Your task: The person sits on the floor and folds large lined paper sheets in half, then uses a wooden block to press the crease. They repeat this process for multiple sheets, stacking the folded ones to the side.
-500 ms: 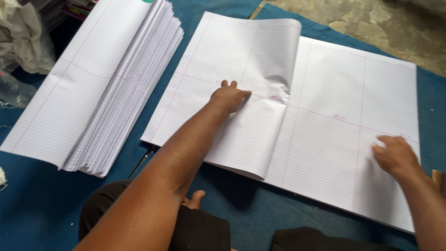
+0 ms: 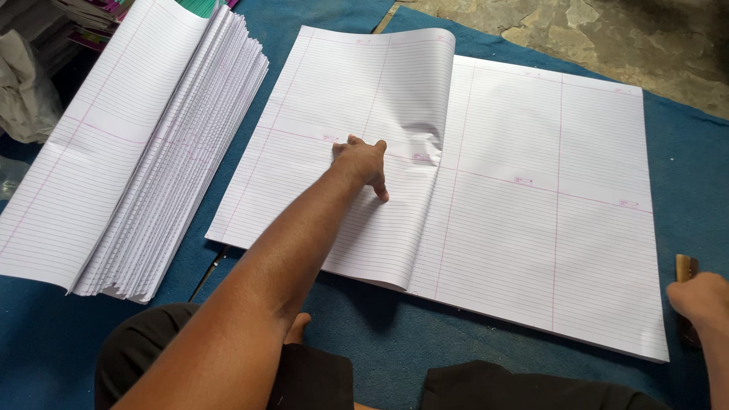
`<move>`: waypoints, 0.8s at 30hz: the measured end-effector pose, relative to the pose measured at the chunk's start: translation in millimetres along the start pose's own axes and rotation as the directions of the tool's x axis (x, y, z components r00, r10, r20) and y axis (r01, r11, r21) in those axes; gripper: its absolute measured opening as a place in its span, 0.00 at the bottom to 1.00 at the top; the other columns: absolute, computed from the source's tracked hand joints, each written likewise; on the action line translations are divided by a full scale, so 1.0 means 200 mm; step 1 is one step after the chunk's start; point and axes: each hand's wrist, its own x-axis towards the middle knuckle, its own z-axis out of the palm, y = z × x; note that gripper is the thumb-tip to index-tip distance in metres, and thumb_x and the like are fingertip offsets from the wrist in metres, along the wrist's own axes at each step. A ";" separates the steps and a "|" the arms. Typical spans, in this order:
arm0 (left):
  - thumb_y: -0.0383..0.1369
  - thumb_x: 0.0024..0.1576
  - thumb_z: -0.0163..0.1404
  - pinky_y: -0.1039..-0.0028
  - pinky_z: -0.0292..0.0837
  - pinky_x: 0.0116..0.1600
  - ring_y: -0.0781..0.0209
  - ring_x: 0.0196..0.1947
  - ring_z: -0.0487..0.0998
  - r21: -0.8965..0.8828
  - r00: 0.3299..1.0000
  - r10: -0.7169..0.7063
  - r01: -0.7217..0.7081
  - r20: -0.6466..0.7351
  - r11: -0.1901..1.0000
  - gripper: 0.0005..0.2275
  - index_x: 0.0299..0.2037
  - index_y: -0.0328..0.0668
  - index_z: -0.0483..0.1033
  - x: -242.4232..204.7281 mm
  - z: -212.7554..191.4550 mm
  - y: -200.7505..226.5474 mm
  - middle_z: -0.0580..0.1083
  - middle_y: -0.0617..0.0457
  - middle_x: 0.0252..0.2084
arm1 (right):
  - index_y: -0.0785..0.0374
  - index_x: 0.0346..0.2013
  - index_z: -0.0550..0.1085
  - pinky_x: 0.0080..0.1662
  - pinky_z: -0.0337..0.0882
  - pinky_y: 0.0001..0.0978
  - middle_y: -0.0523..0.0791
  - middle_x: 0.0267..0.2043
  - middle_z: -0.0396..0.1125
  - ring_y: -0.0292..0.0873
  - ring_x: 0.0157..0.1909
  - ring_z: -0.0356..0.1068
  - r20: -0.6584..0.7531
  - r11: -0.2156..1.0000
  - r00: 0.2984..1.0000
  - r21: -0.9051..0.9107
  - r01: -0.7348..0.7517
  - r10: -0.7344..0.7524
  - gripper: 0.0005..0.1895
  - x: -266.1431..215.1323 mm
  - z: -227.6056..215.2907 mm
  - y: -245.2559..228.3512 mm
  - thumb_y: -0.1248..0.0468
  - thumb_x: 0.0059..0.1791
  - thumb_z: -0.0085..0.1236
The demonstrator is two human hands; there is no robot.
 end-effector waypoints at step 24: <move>0.39 0.42 0.70 0.36 0.56 0.70 0.21 0.75 0.31 -0.150 0.994 -0.088 0.096 0.060 0.984 0.54 0.74 0.86 0.41 -0.04 -0.01 0.05 0.30 0.41 0.79 | 0.47 0.70 0.65 0.52 0.73 0.49 0.54 0.51 0.66 0.49 0.50 0.67 -0.059 0.651 0.760 0.477 0.591 -0.647 0.26 -0.94 -0.82 -1.11 0.66 0.57 0.39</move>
